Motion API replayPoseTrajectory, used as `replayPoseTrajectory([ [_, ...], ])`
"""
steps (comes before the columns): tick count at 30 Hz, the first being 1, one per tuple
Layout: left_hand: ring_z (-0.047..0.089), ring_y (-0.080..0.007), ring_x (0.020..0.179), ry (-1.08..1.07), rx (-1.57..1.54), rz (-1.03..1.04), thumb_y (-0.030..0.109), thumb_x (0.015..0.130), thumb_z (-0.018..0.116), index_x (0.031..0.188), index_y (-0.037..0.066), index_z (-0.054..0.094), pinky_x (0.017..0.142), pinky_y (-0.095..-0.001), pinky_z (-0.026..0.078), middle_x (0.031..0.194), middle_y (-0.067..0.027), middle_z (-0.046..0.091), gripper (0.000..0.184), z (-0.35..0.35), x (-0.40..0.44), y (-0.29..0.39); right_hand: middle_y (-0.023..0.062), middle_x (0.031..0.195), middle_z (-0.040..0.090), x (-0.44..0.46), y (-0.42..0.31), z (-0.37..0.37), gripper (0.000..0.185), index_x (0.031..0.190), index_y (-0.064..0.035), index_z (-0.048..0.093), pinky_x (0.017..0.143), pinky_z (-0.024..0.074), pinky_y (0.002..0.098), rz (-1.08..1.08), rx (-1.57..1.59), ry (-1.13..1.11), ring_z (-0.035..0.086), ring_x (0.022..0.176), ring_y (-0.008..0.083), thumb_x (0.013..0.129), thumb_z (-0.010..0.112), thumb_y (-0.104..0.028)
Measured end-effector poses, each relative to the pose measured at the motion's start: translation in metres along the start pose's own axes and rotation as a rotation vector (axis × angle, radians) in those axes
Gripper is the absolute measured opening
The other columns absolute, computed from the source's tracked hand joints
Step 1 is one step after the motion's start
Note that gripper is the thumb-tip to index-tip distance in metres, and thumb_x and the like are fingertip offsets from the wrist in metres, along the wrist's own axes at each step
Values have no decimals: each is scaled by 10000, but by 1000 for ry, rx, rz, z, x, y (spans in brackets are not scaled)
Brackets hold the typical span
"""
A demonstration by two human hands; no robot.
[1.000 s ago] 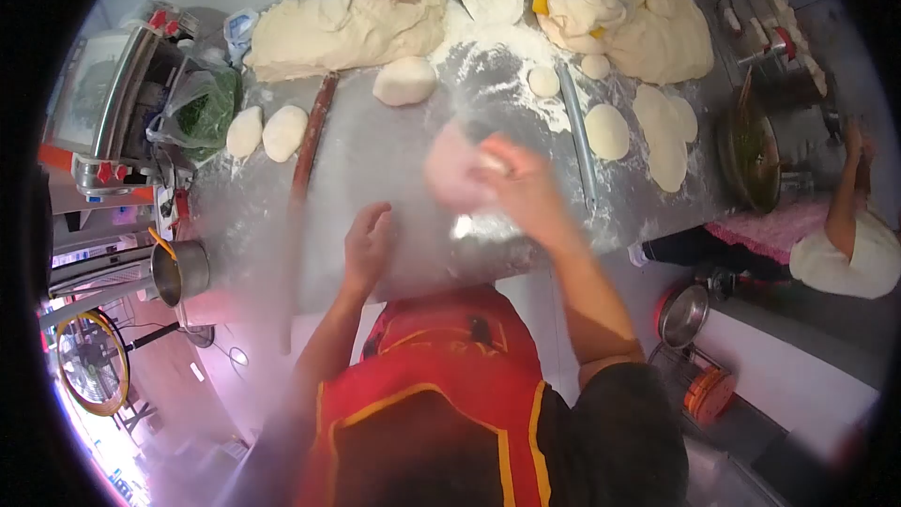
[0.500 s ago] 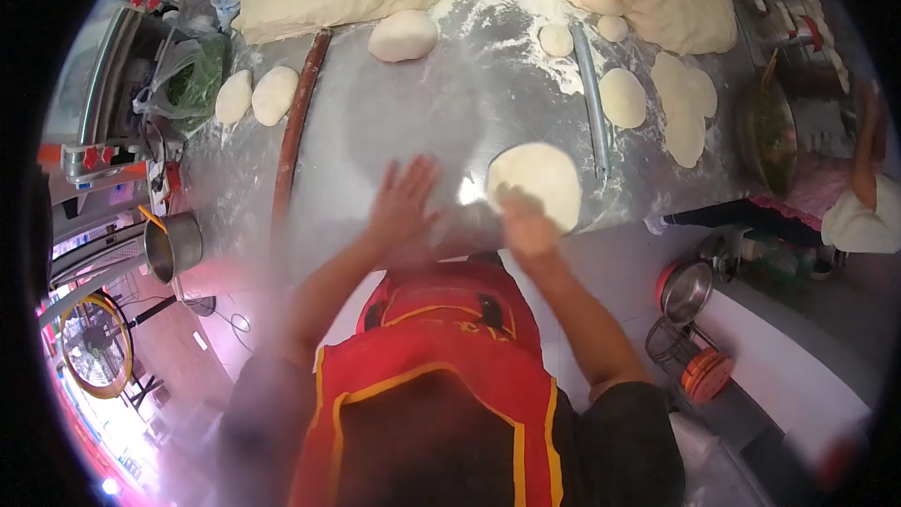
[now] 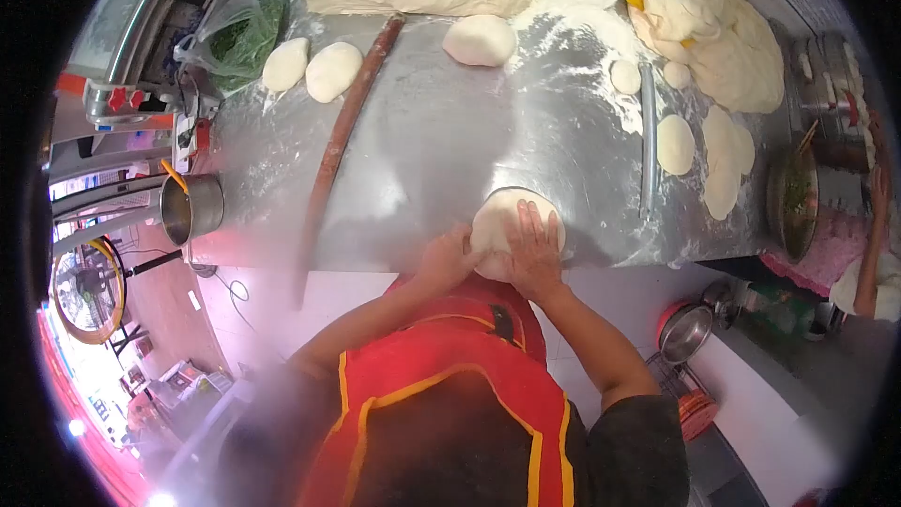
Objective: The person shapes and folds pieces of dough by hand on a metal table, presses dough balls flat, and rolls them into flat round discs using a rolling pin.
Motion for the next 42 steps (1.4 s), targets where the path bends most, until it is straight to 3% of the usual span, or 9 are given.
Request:
replayPoseTrajectory([
  [6, 622, -397, 924, 495, -139, 390, 302, 843, 634, 1036, 31, 598, 788, -476, 494, 963, -202, 641, 334, -77, 6, -10, 203, 1527, 293, 86, -42, 14, 727, 1481, -76, 330, 1132, 182, 605, -22, -17, 11, 281, 1409, 381, 861, 603, -339],
  [13, 632, -442, 924, 796, 64, 23, 180, 864, 585, 1271, 59, 435, 786, -549, 480, 969, -268, 655, 451, -192, 19, -72, 165, 1508, 350, 208, -112, 25, 624, 1432, -166, 434, 1128, 177, 616, -228, 104, 202, 309, 1402, 370, 875, 604, -391],
  [17, 629, -475, 892, 676, 38, 32, 220, 866, 624, 1369, 64, 348, 787, -553, 495, 983, -260, 655, 594, -144, -24, -93, 129, 1541, 315, 168, -122, 31, 610, 1440, -233, 442, 1152, 139, 601, -467, 139, 16, 276, 1425, 352, 885, 583, -445],
  [20, 602, -432, 1046, 283, -63, -197, 247, 859, 643, 1410, 64, 343, 876, -530, 478, 1147, -271, 604, 654, -109, -26, -75, 87, 1559, 297, 148, -93, 16, 642, 1452, -255, 434, 1169, 122, 577, -547, 75, -161, 251, 1441, 326, 870, 601, -467],
  [26, 561, -380, 1039, 1229, 458, 74, 252, 806, 696, 1268, 40, 506, 895, -475, 461, 1120, -195, 570, 542, -184, -94, -99, 87, 1554, 305, 144, -54, 12, 616, 1453, -242, 429, 1172, 120, 575, -574, 31, -180, 266, 1435, 321, 887, 583, -430],
  [29, 565, -371, 1030, 908, 406, -75, 231, 815, 682, 1177, 33, 521, 864, -464, 473, 1085, -171, 570, 443, -182, -64, -162, 105, 1551, 309, 134, -46, 8, 597, 1465, -203, 394, 1164, 135, 570, -426, 130, -83, 296, 1422, 324, 911, 544, -368],
  [37, 619, -380, 869, 770, 352, 85, 212, 819, 656, 1094, 66, 487, 700, -493, 516, 1030, -153, 551, 355, -127, -143, -144, 189, 1487, 347, 103, -16, -88, 709, 1457, -107, 354, 1135, 244, 552, -261, 125, 255, 339, 1382, 345, 819, 664, -98],
  [40, 614, -329, 910, 646, 485, 315, 213, 795, 654, 1066, 81, 508, 703, -462, 518, 1021, -115, 561, 335, -114, -132, -96, 184, 1406, 460, 98, -24, -95, 597, 1361, -60, 453, 1084, 311, 520, -419, -19, 222, 438, 1281, 388, 818, 688, -136],
  [42, 604, -307, 932, 533, 560, 351, 210, 795, 654, 1063, 76, 522, 748, -450, 510, 1013, -104, 569, 328, -107, -100, -68, 167, 1331, 524, 87, 25, -59, 540, 1305, -58, 495, 1054, 332, 513, -212, 9, -107, 482, 1220, 385, 807, 694, -124],
])
Point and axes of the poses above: each hand's wrist, its own x-axis towards the middle knuckle, its own z-axis out of the palm, y = z × x, the point moved 8 cm from there along x, towards the middle knuckle
